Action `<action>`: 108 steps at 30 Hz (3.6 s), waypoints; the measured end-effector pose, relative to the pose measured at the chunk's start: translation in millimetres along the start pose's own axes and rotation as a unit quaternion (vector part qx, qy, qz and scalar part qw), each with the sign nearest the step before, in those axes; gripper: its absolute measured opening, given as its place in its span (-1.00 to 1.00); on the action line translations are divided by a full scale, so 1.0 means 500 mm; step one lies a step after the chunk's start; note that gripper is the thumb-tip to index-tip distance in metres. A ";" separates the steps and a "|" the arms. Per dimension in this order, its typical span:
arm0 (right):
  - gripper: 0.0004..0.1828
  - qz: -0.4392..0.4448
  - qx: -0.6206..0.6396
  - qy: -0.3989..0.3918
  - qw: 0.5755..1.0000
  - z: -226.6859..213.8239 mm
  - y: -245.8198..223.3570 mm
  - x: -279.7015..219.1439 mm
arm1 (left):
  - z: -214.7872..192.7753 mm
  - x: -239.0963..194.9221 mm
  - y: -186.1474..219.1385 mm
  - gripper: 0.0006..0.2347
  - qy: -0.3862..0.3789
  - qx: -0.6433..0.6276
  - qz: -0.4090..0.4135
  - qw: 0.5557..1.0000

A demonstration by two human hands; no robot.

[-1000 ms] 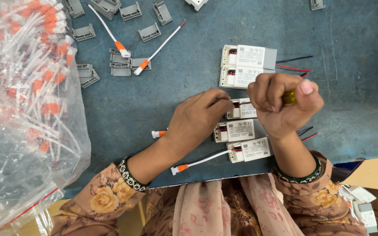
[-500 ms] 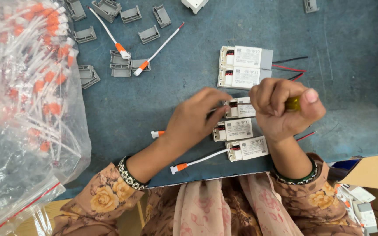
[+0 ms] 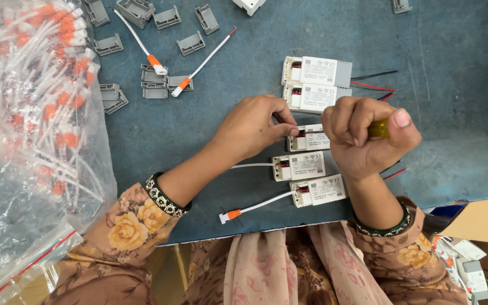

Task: The person connects wires to electronic driver modules and attaches grey plastic clips to the units by hand and using a screwdriver.

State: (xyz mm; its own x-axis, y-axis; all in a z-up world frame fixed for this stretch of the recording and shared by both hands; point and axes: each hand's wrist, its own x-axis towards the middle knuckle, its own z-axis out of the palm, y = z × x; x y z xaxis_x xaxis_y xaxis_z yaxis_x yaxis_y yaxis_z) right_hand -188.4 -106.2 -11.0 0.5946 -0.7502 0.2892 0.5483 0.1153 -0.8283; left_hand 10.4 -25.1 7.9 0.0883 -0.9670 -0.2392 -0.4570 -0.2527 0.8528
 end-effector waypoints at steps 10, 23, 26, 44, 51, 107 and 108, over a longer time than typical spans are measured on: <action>-0.31 -0.007 0.007 -0.027 1.000 -0.001 0.003 0.000 | 0.005 0.000 -0.003 -0.87 0.011 0.055 0.043 0.997; -0.34 -0.054 0.044 0.035 0.997 -0.024 -0.010 0.010 | 0.008 -0.009 -0.027 -0.81 -0.018 -0.080 0.092 0.992; -0.30 -0.083 0.052 0.081 0.992 -0.063 -0.064 -0.009 | -0.017 -0.036 -0.034 -0.82 -0.009 -0.052 0.118 0.992; -0.56 0.034 -0.151 0.078 0.985 -0.025 -0.178 -0.143 | -0.111 0.106 -0.118 -0.88 0.347 0.363 0.111 0.858; -0.74 0.101 -0.352 0.153 0.918 0.069 -0.143 -0.122 | -0.017 -0.045 0.003 -0.85 -0.015 -0.203 0.205 0.957; -0.92 0.022 -0.410 0.076 0.909 0.073 -0.125 -0.133 | 0.046 -0.127 0.077 -0.84 0.057 -0.169 0.230 0.957; -0.92 0.014 -0.416 0.074 0.906 0.073 -0.124 -0.133 | 0.046 -0.127 0.077 -0.84 0.059 -0.188 0.220 0.955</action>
State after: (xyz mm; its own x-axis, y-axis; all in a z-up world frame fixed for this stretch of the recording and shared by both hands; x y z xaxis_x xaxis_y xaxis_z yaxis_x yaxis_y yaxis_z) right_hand -240.6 -39.6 38.6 0.4830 -0.8403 0.2462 -0.1354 -0.3495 -0.9271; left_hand -33.3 27.4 45.2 0.0699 -0.9739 0.2158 -0.1250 0.2061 0.9705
